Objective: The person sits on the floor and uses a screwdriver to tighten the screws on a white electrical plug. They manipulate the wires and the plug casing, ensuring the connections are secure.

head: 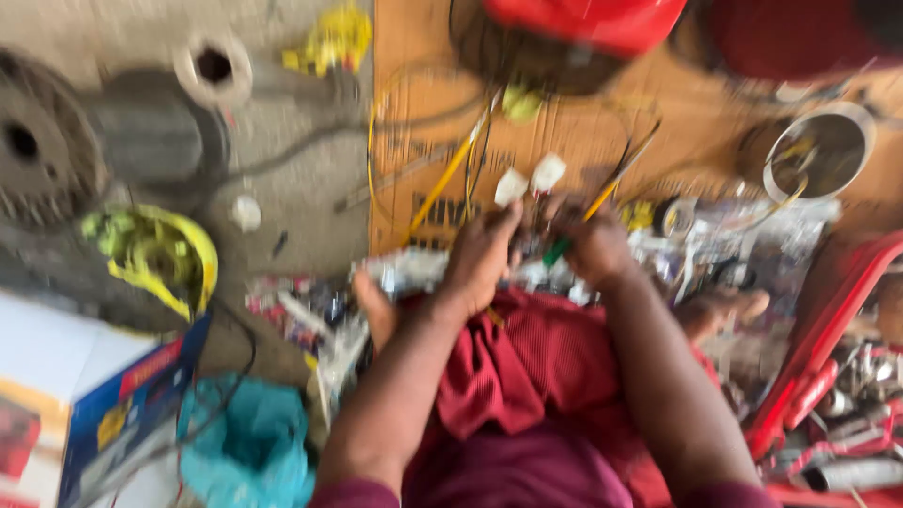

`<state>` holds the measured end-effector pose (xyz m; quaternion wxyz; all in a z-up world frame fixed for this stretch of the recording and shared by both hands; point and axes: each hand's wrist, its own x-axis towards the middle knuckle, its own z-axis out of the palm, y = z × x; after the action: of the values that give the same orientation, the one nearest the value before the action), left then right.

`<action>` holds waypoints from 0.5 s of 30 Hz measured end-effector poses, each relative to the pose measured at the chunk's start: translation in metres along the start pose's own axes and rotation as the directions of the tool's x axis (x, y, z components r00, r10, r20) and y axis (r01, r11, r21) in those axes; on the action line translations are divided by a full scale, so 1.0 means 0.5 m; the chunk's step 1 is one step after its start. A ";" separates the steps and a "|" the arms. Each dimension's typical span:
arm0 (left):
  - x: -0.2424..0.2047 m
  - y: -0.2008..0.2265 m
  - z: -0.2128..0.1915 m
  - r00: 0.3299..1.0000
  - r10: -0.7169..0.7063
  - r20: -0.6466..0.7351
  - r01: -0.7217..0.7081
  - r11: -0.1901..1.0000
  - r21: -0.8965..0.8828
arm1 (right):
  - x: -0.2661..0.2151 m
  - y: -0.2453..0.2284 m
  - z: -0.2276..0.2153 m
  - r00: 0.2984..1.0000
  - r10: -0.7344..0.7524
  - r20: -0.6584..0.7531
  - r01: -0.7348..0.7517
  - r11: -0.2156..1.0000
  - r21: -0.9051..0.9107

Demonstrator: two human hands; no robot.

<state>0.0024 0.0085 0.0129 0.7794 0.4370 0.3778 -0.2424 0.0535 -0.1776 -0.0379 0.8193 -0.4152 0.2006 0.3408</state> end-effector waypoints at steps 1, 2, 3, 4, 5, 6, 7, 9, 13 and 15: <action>-0.011 -0.008 -0.012 0.989 0.141 0.037 -0.145 0.979 0.145 | -0.011 0.004 -0.005 1.000 -0.004 -0.023 0.004 1.000 0.007; -0.011 -0.004 -0.029 0.954 0.280 0.103 -0.298 0.912 0.281 | -0.014 0.007 -0.006 0.999 -0.017 -0.038 0.017 1.000 0.010; -0.021 -0.003 -0.045 0.898 0.397 0.192 -0.441 0.804 0.400 | -0.026 0.009 -0.006 0.998 0.019 -0.058 -0.016 0.999 0.050; -0.028 0.004 -0.060 0.909 0.305 0.283 -0.413 0.746 0.523 | -0.026 -0.002 -0.006 0.997 0.031 -0.066 -0.026 0.996 0.084; -0.038 0.009 -0.073 0.913 0.198 0.358 -0.393 0.667 0.634 | -0.029 -0.009 -0.004 0.996 0.043 -0.074 -0.035 0.992 0.118; -0.047 0.009 -0.082 0.906 0.077 0.416 -0.383 0.568 0.729 | -0.034 -0.011 -0.002 0.996 0.044 -0.080 -0.035 0.993 0.117; -0.056 0.004 -0.086 0.907 -0.002 0.421 -0.371 0.466 0.803 | -0.039 -0.014 -0.003 0.995 0.045 -0.085 -0.035 0.993 0.116; -0.065 -0.009 -0.090 0.901 -0.157 0.405 -0.367 0.220 0.904 | -0.044 -0.015 -0.007 0.996 0.041 -0.085 -0.031 0.992 0.118; -0.067 -0.025 -0.085 0.890 -0.153 0.430 -0.422 0.082 0.903 | -0.051 -0.012 -0.018 0.999 -0.010 -0.042 0.012 0.998 0.054; -0.069 -0.009 -0.080 0.885 -0.103 0.454 -0.440 0.135 0.888 | -0.062 -0.018 -0.014 0.986 -0.011 -0.168 -0.001 0.997 -0.075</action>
<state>-0.0365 0.0424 0.0250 0.3884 0.8139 -0.0981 -0.4208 0.0386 -0.1991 -0.0180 0.7842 -0.4734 0.2551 0.3097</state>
